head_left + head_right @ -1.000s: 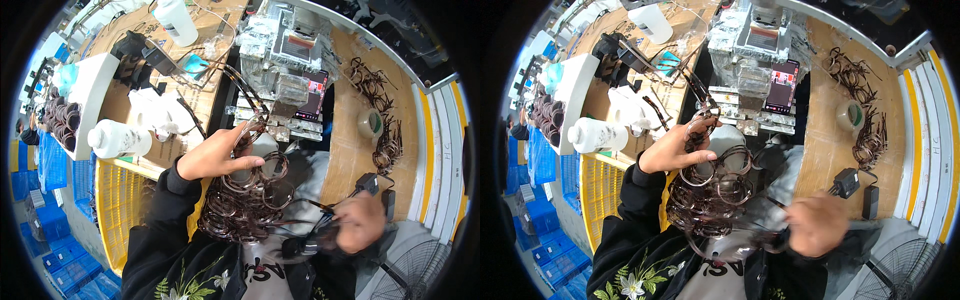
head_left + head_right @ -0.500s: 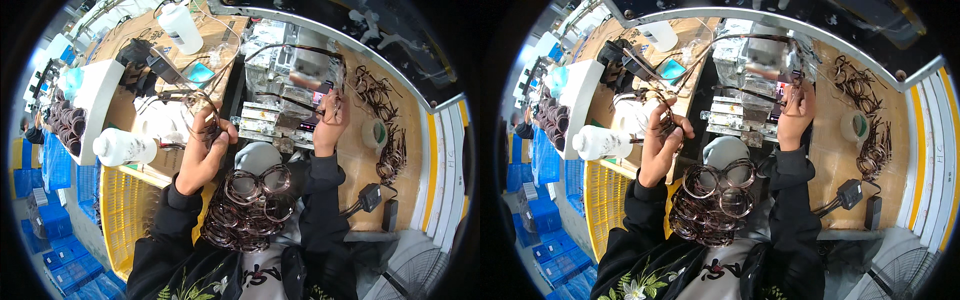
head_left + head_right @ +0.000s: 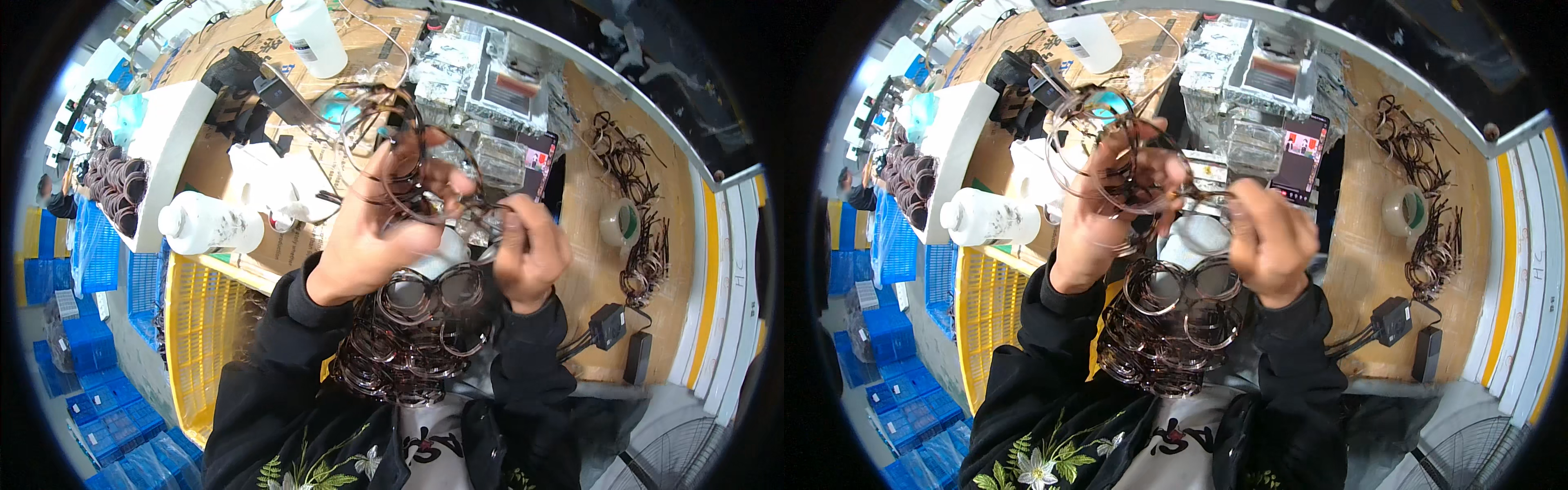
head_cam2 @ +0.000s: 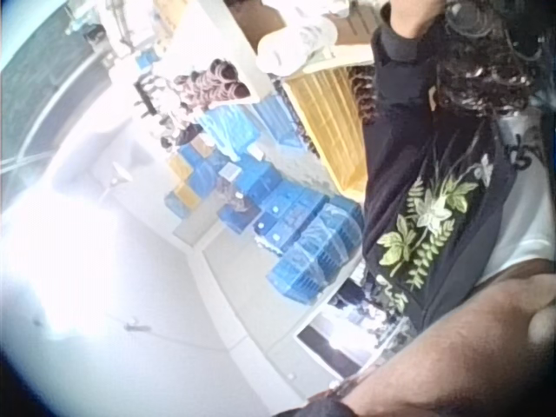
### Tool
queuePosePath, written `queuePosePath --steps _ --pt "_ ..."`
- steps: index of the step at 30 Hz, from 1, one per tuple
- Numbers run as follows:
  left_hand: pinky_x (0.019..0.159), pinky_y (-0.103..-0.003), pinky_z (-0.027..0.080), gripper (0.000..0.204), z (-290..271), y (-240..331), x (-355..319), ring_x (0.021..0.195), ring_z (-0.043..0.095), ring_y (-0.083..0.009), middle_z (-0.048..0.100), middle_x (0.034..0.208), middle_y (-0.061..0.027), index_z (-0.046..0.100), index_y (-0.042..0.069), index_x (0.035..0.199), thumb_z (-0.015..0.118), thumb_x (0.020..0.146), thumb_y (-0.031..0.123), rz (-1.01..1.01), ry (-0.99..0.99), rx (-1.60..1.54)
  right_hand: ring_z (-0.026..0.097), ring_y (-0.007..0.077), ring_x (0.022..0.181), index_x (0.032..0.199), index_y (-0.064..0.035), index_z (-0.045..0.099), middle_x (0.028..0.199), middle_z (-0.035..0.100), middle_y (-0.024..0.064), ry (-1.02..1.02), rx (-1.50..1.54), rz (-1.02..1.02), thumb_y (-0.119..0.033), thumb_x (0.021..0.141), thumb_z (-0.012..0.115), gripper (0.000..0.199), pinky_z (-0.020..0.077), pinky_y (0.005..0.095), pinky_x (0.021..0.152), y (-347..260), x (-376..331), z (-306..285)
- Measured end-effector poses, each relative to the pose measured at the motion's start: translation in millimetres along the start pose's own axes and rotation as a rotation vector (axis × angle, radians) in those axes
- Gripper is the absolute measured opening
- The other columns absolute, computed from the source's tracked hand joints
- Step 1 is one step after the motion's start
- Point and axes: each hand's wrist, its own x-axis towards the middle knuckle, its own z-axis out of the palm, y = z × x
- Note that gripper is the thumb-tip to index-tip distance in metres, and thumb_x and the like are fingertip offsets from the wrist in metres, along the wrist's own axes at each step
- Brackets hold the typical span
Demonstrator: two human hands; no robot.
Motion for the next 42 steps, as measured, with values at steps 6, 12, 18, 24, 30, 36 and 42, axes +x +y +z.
queuePosePath --steps 6,12,18,24,30,36,42 --pt "0.086 -0.037 0.046 0.05 11.8 -2.7 -3.6 0.088 0.063 -0.0239 0.062 0.087 -0.0152 0.027 0.002 0.136 0.047 0.09 0.004 0.215 0.015 0.257 0.061 0.0244 0.063 0.095 -0.0014 0.063 0.087 0.062 0.0099 -0.624 0.178 0.292 -0.018 0.079 0.068 0.023 0.0463 0.031 0.056 -41.6 8.2 -49.9" --pt "0.072 -0.03 0.048 0.043 -18.1 -4.9 -4.5 0.074 0.06 -0.0173 0.057 0.083 -0.0095 0.032 0.002 0.131 0.049 0.092 0.005 0.156 0.166 0.153 0.059 0.0231 0.058 0.087 -0.0025 0.064 0.072 0.061 0.009 -0.773 0.187 0.464 -0.014 0.08 0.065 0.013 0.0447 0.0303 0.054 -56.5 -6.0 -89.9" --pt "0.076 -0.038 0.051 0.046 -31.4 -10.9 -11.2 0.078 0.058 -0.0209 0.052 0.085 -0.0097 0.031 0.003 0.134 0.046 0.091 0.007 0.161 0.288 0.2 0.052 0.0107 0.065 0.087 0.0003 0.055 0.076 0.055 0.005 0.091 0.37 0.385 -0.015 0.09 0.053 0.016 0.0405 0.023 0.057 -8.2 2.2 -81.1" --pt "0.083 -0.038 0.049 0.049 -28.3 -24.1 -17.4 0.088 0.061 -0.0239 0.056 0.087 -0.0113 0.027 0.005 0.138 0.047 0.094 0.013 0.152 0.248 0.214 0.045 0.0046 0.066 0.091 -0.0081 0.053 0.08 0.051 -0.002 0.299 0.885 0.716 -0.017 0.09 0.058 0.01 0.0325 0.0156 0.052 65.8 0.0 5.1" --pt "0.071 -0.037 0.051 0.049 -27.3 -29.2 -24.3 0.073 0.057 -0.0203 0.053 0.079 -0.0089 0.028 0.003 0.137 0.048 0.095 0.017 0.085 0.265 0.155 0.043 0.0014 0.063 0.088 -0.006 0.055 0.073 0.051 -0.0045 0.263 0.626 0.704 -0.018 0.095 0.05 0.015 0.0311 0.0152 0.051 79.3 2.1 28.5" --pt "0.065 -0.032 0.048 0.064 -17.4 -27.7 -14.8 0.066 0.056 -0.0193 0.054 0.074 -0.0102 0.034 0.0 0.13 0.026 0.096 0.053 -0.033 0.368 0.105 0.05 0.0074 0.067 0.088 0.0002 0.055 0.074 0.055 -0.0002 0.287 0.394 0.61 -0.007 0.093 0.047 0.012 0.0432 0.023 0.058 88.4 -3.1 33.0" --pt "0.067 -0.034 0.049 0.089 -9.7 -14.7 -8.5 0.067 0.057 -0.022 0.056 0.077 -0.0136 0.045 0.0 0.117 0.014 0.083 0.076 -0.012 0.285 -0.142 0.055 0.0132 0.059 0.09 0.0002 0.06 0.07 0.057 0.0044 0.237 0.351 0.198 -0.01 0.089 0.054 0.012 0.0431 0.0251 0.051 36.2 -10.5 12.8"
